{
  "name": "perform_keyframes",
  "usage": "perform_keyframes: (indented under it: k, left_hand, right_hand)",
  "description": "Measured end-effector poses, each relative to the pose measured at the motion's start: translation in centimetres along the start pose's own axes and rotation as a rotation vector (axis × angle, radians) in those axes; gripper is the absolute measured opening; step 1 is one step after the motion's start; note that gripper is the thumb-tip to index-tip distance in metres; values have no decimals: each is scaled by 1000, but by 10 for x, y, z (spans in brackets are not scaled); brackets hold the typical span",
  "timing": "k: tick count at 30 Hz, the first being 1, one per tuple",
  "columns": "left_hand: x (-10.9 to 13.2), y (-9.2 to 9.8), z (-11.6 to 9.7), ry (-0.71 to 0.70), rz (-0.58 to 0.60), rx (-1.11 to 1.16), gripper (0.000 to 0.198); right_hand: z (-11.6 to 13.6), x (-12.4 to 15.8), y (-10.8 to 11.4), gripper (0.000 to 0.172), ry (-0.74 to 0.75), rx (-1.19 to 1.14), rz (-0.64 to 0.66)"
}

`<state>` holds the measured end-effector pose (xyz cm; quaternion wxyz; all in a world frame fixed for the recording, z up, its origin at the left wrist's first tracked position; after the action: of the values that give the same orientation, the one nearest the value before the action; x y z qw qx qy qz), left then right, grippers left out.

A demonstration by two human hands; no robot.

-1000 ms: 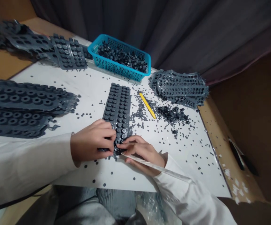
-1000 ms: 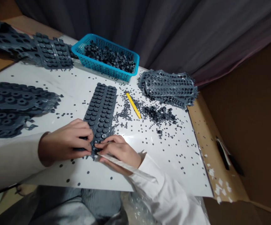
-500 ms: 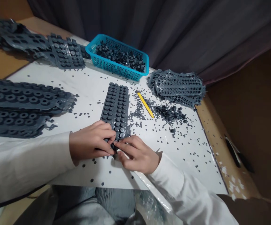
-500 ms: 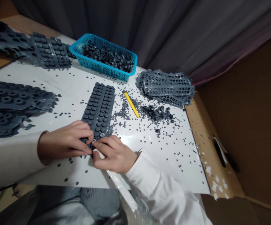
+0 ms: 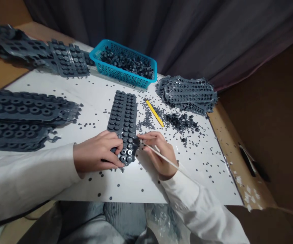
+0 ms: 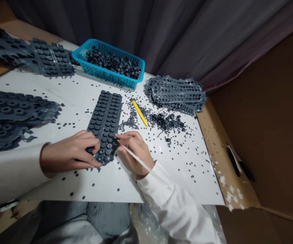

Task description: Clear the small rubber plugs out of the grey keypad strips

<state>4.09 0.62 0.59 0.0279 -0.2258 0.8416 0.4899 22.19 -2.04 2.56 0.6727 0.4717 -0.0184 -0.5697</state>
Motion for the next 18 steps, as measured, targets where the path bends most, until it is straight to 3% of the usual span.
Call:
perform_keyframes:
  k: [2, 6, 11, 18]
  left_hand:
    - [1, 0, -1, -7, 7, -16, 15]
    - [1, -2, -4, -16, 61, -79, 24]
    - [1, -4, -8, 2, 91, -158, 32]
    - [0, -5, -15, -3, 110, -286, 34]
  right_hand:
    - [0, 2, 5, 3, -67, -136, 15]
    - [13, 12, -3, 14, 14, -314, 196]
    - [13, 21, -11, 11, 67, -240, 276]
    - [14, 20, -12, 5, 231, -38, 256]
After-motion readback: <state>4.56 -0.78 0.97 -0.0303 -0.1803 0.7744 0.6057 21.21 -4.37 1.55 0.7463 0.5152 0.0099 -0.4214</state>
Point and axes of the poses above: each hand's wrist, its own x-axis away from the middle knuckle, its own y-axis out of the back of the hand, z = x × y, the point moved 5 cm from there along -x, towards the middle knuckle, and after that the axes turned 3 degrees about x, right-handed, at the moved point
